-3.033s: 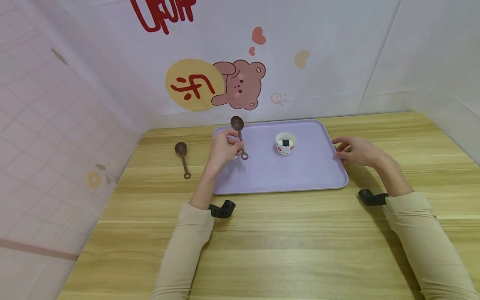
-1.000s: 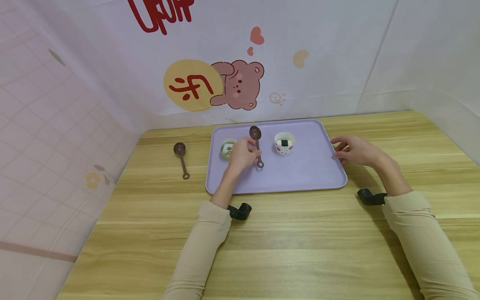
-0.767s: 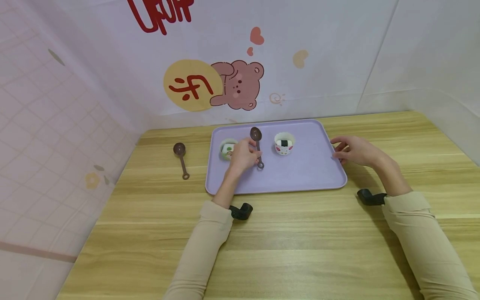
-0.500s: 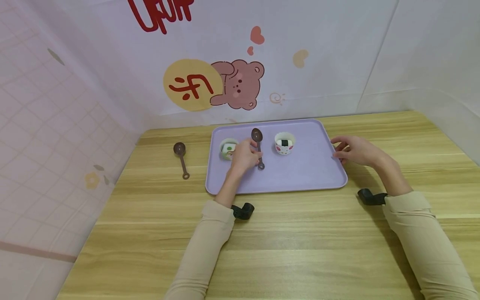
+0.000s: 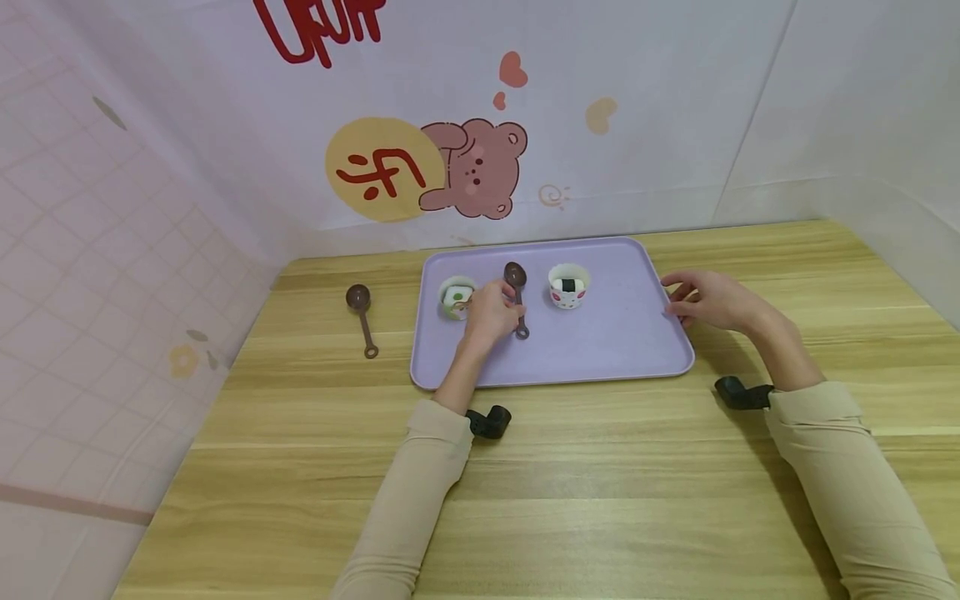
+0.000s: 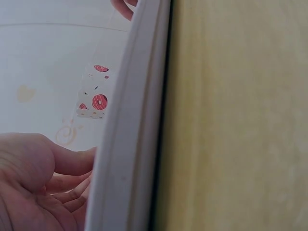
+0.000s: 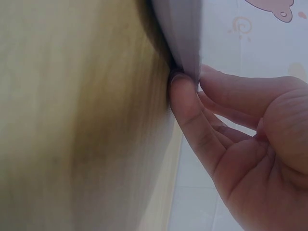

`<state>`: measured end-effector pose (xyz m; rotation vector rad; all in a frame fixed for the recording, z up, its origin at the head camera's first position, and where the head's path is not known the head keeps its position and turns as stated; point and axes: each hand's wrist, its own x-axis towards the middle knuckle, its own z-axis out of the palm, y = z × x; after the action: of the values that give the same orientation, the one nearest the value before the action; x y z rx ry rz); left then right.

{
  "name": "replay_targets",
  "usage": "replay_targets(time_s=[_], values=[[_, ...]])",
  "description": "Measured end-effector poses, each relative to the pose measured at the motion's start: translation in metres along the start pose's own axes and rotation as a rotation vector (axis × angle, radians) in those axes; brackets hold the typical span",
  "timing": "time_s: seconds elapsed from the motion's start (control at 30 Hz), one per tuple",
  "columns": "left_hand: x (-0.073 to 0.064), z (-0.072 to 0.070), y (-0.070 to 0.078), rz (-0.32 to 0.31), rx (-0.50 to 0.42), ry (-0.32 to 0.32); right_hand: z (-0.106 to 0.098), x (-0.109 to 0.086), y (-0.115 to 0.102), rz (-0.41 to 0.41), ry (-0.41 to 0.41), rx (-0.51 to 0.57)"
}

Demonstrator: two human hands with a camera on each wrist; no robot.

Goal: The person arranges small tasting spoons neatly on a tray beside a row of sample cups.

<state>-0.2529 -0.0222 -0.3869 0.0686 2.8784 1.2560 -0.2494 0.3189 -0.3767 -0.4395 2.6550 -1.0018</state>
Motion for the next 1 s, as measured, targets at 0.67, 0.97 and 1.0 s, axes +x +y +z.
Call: replay_targets(time_s=[0.67,0.97,1.0], values=[[-0.0026,-0.0027,-0.0030,-0.065,-0.010,0.022,0.0007,0.0002,-0.0005,-0.007,-0.001,-0.001],[-0.0045,-0.0039,-0.0019,-0.061,-0.022,0.022,0.0011,-0.0006,0.0001,-0.011,0.003,-0.004],[-0.0049,-0.0041,-0.0016,-0.061,-0.017,0.022,0.0011,-0.0010,-0.0005,-0.009,0.004,-0.003]])
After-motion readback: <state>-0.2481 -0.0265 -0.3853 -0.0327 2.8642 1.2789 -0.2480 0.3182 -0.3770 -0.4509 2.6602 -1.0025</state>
